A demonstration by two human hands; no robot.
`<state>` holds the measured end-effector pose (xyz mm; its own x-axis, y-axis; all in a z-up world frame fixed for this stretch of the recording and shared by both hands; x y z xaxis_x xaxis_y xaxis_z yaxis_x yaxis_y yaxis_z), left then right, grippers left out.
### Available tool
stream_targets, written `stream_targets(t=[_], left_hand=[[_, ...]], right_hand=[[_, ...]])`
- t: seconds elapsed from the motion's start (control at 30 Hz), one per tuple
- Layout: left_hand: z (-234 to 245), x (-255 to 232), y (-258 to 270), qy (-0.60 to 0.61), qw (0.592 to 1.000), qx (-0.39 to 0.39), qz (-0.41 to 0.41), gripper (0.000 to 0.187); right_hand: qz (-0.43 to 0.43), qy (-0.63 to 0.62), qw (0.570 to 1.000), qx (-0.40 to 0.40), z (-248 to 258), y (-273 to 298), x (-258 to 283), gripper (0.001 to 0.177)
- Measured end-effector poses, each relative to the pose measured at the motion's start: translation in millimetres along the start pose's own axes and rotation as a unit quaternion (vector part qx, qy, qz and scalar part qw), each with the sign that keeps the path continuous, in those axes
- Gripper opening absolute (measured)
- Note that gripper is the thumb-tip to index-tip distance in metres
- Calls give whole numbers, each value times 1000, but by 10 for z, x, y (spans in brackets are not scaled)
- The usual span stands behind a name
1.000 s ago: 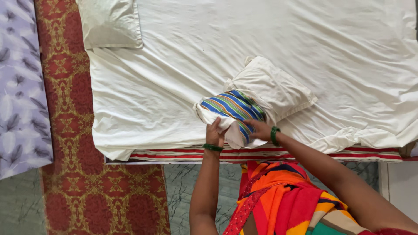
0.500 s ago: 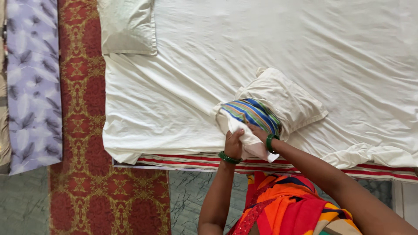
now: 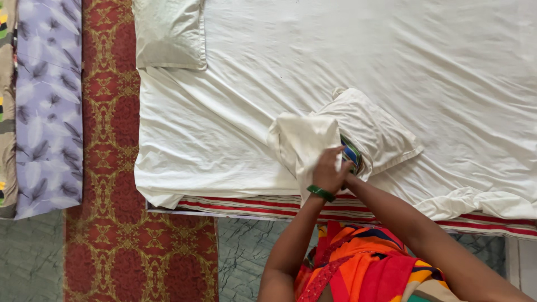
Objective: The person puts a pillowcase on a pillow and then spreads a bedsheet across the mattress.
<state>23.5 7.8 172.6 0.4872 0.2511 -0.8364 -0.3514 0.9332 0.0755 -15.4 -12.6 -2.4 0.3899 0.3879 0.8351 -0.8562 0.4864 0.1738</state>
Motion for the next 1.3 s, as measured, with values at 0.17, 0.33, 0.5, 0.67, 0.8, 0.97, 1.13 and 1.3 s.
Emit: stream_targets(t=[0.17,0.33,0.5,0.67,0.8,0.97,1.13,1.3], left_hand=[[419,1088,450,-57,932,-235,268,51],[-203,1672,486,78,925,-97,359,39],[-389,1799,560,124,929,-209,280,23],[-484,1652,506,377,870,-196,250,19],[-115,1528,246,573,740,-223,273,10],[90,1955,63,606,718,-221,259,10],[111,2734,181,387,808,-244,372,23],[-144,2916,620,69,883,-107,452,39]], right_hand=[[-6,-6,1000,-5,202,-147,-142,63],[-3,-5,1000,1,204,-197,-150,60],[-7,-3,1000,6,284,-157,-183,57],[-14,-20,1000,-10,403,-317,-205,55],[-17,-41,999,18,302,-337,-224,54],[-157,-182,966,94,40,30,-515,54],[-216,-569,789,88,-1,302,-423,60],[-313,-502,805,-54,243,288,-909,58]])
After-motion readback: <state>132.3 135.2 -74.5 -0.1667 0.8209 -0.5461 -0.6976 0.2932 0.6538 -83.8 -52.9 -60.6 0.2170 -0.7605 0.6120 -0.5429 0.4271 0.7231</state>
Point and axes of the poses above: each hand's wrist, its own y-axis away from the middle knuckle, its own z-axis out of the back of the hand, x = y × z, the point moved 8 cm from there along -y, towards the middle knuckle, and after that the axes turned 3 degrees about z, right-handed, at the moved point
